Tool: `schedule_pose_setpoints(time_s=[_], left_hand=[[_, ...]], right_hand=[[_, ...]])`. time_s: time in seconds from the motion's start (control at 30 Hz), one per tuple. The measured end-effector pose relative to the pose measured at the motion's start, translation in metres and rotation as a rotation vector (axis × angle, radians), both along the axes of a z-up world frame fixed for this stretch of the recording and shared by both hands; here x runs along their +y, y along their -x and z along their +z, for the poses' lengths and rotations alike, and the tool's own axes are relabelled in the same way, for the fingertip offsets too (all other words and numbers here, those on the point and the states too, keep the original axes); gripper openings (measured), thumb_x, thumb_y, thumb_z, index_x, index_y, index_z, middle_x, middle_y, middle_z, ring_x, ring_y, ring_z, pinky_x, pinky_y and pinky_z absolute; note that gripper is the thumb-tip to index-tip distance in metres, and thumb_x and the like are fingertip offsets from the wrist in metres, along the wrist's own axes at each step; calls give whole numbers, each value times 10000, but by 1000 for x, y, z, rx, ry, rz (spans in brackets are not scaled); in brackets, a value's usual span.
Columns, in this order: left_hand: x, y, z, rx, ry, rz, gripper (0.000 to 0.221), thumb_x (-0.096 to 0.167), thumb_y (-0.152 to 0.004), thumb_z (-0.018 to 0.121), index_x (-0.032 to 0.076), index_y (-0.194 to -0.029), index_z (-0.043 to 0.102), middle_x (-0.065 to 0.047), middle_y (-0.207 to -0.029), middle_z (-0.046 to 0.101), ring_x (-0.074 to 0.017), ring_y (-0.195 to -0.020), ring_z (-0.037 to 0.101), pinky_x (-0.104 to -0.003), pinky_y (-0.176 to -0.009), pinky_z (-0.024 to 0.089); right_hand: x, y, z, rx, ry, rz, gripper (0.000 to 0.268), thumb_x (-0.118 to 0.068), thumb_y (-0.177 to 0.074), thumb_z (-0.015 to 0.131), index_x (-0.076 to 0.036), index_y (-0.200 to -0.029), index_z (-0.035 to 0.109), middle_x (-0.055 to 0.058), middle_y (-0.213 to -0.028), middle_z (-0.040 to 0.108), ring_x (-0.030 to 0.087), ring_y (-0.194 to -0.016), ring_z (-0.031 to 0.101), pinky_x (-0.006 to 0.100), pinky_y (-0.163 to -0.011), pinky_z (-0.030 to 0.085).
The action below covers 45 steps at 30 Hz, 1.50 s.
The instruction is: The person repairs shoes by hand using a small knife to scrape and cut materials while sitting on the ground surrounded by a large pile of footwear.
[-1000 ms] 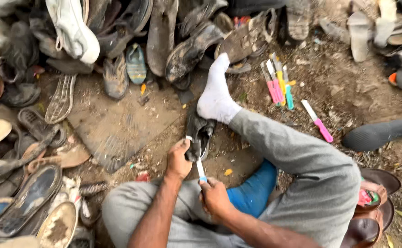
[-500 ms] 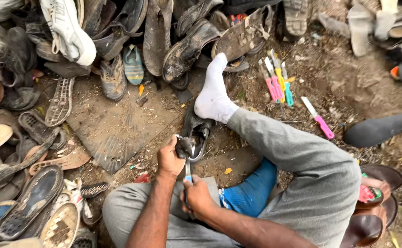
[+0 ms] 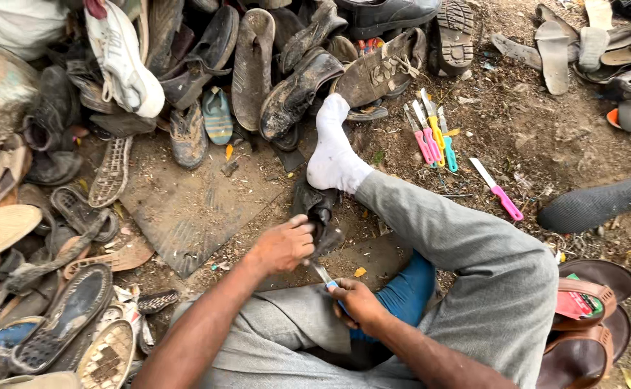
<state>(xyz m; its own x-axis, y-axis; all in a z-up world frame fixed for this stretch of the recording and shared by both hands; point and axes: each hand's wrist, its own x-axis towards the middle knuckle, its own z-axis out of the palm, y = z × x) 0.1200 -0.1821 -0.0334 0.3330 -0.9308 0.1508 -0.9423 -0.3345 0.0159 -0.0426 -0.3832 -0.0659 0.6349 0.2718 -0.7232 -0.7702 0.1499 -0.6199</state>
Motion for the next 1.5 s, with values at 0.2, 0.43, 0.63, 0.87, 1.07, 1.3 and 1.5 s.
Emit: schedule_pose_setpoints(time_s=[0.2,0.43,0.63,0.87,1.07,1.3,1.5], left_hand=[[-40,7,-26,175,326,-50,160,157,-841,672,104,-726,576,-73,-728,569,-276,-761,605,-418,-766,486],[-71,65,-75,-2,500,336,106,107,-769,636,115,-697,560,-84,-697,553,-288,-699,580,-440,-649,456],[-43,35,-85,94,698,666,295,203,-892,739,66,-687,576,-126,-728,560,-342,-711,568,-497,-658,431],[-25,9,-110,522,806,890,323,304,-862,783,24,-751,667,-126,-767,619,-310,-689,626,-461,-640,488],[-18,5,-137,331,906,882,372,311,-870,809,-19,-788,657,-182,-794,625,-374,-754,608,-476,-687,486],[-23,7,-134,392,876,948,365,346,-872,779,-2,-808,689,-186,-804,642,-389,-762,624,-497,-710,490],[-25,6,-129,384,958,1014,436,350,-842,810,-48,-790,639,-230,-816,626,-437,-784,603,-501,-720,478]], right_hand=[[2,1,2,-7,89,-173,179,-256,-1026,521,-112,-1082,612,40,-583,527,142,-336,362,318,-324,249],[-13,-3,-76,-135,150,-275,191,-167,-1028,578,-9,-923,595,77,-639,541,192,-425,427,390,-376,298],[-18,-62,-94,-706,687,101,270,-238,-955,582,-65,-1126,700,194,-952,718,295,-829,687,443,-785,516],[10,-91,-67,-531,751,147,305,-319,-999,610,-48,-1073,729,222,-892,753,305,-800,685,448,-776,516],[17,-104,-37,-688,942,293,268,-311,-981,560,-107,-1069,710,224,-898,733,396,-829,714,525,-774,531],[16,-65,-35,-731,1161,453,274,-334,-1028,502,-139,-1191,605,232,-865,731,459,-809,690,584,-722,527],[16,-52,-56,-748,1107,283,246,-300,-975,582,-115,-1116,665,241,-897,727,458,-849,692,573,-762,529]])
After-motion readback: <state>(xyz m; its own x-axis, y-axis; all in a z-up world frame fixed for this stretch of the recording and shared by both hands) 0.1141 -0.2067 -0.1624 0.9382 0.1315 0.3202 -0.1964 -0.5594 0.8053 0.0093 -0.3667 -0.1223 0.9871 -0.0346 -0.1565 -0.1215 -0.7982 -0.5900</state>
